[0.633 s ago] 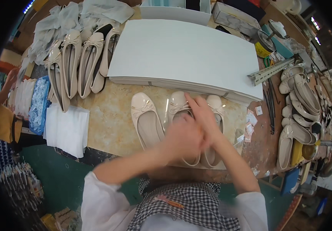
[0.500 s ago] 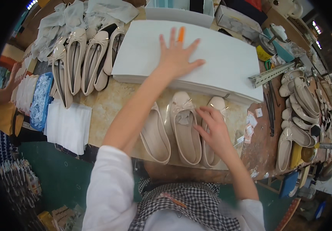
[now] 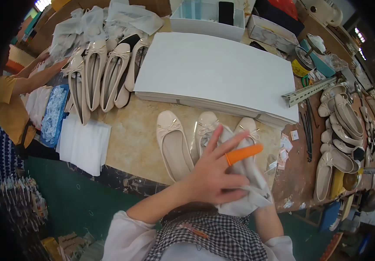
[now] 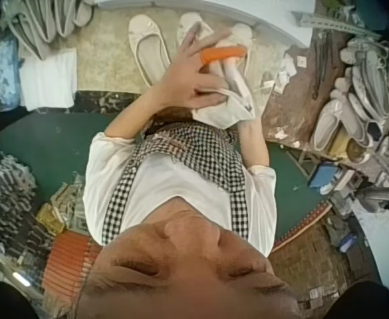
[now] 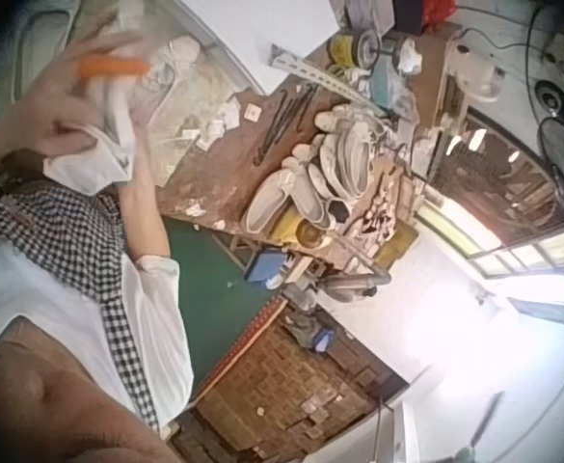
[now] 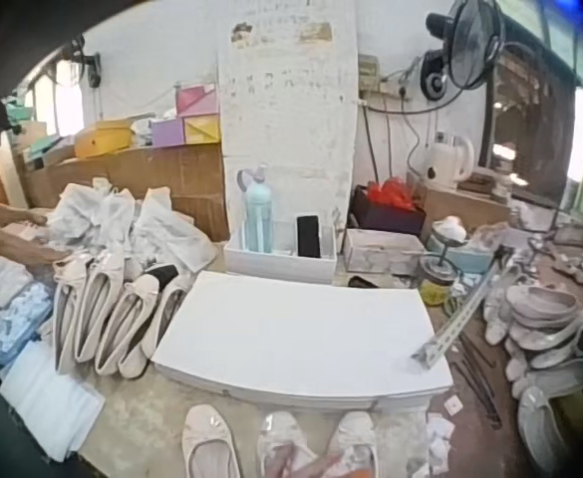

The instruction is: The person cleans beige ballet flats on a workbench using a white cloth and a metal tool. They wipe the exterior and interior of the shoes, then use the tool to scrape or clean the insole. The person also folds white tissue paper and places it inside the shoes.

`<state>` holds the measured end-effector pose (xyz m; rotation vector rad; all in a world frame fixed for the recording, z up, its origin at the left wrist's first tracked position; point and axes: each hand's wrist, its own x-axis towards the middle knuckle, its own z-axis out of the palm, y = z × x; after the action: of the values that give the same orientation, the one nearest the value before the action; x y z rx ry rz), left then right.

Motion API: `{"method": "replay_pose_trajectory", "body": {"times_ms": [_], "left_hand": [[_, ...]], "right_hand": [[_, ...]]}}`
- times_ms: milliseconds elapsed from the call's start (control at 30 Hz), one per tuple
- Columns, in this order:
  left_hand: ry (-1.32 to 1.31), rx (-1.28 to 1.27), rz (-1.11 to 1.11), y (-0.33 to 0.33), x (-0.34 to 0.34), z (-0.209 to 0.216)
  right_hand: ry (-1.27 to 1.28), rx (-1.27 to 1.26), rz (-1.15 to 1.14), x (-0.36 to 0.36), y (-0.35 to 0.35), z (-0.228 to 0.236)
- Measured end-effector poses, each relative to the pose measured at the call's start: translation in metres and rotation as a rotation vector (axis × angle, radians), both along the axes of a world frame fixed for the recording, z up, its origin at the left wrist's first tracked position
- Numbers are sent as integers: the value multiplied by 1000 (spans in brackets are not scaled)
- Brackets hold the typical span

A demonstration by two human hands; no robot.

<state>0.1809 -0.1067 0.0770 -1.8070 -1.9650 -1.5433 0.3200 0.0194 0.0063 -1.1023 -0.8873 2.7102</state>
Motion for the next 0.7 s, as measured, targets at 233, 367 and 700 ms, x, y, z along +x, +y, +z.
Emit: {"method": "replay_pose_trajectory", "body": {"times_ms": [233,367,700], "left_hand": [[-700,-176,580,-52,-20,-44],[-1523,228,416,-70,-8,-58],[30,-467,452,-83,42,-99]], "right_hand": [[306,1362,500,-66,-39,51],[262,1221,481,-102,-37,11],[256,2318,765,-171,-92,-60]]}}
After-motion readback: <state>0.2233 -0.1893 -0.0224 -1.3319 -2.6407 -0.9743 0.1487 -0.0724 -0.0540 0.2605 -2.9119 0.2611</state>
